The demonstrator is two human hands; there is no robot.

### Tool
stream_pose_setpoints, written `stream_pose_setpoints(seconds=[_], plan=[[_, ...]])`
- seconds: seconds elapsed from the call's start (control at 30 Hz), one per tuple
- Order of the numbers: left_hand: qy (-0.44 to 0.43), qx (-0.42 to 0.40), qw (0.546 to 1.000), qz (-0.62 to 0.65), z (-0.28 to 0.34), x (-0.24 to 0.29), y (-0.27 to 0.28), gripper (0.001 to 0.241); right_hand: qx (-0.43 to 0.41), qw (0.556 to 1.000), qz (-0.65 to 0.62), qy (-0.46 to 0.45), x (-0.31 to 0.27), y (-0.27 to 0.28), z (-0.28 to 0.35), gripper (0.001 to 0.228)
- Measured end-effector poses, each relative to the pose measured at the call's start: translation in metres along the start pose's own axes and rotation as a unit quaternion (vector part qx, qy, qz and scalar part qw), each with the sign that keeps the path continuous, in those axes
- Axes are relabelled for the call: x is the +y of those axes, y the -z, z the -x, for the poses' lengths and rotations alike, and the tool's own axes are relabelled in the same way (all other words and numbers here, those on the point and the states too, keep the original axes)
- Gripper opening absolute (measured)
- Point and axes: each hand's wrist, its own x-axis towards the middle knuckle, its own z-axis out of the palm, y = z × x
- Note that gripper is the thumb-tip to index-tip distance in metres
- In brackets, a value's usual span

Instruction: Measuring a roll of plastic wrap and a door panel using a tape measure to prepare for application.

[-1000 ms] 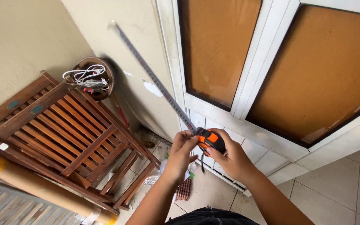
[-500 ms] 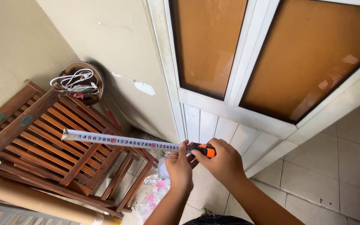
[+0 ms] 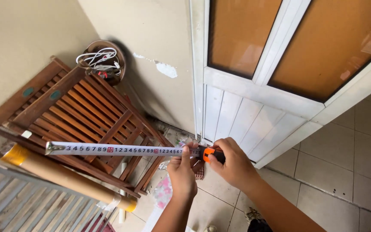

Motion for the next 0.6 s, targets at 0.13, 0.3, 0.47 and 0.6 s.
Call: stream_pose_setpoints(seconds=[0.13,0.3,0.47,0.6], plan=[[-0.039,-0.027,0.999,0.022,0.000,-0.008,0.024,0.026,-0.060,0.995,-0.051,-0.067,-0.003,-0.013,0.015,0.046],[-0.004,-0.094,0.996,-0.005,0.002,-0.009,0.017,0.025,-0.102,0.988,-0.089,-0.069,0.001,0.010,0.025,0.062],[0.035,-0.105,0.989,-0.101,-0.006,-0.002,-0.032,0.024,-0.166,0.931,-0.205,-0.251,-0.005,0.074,0.027,0.047],[0.000,-0.103,0.989,-0.106,-0.015,0.009,-0.070,0.028,-0.215,0.906,-0.197,-0.307,0.041,0.106,0.029,0.054]])
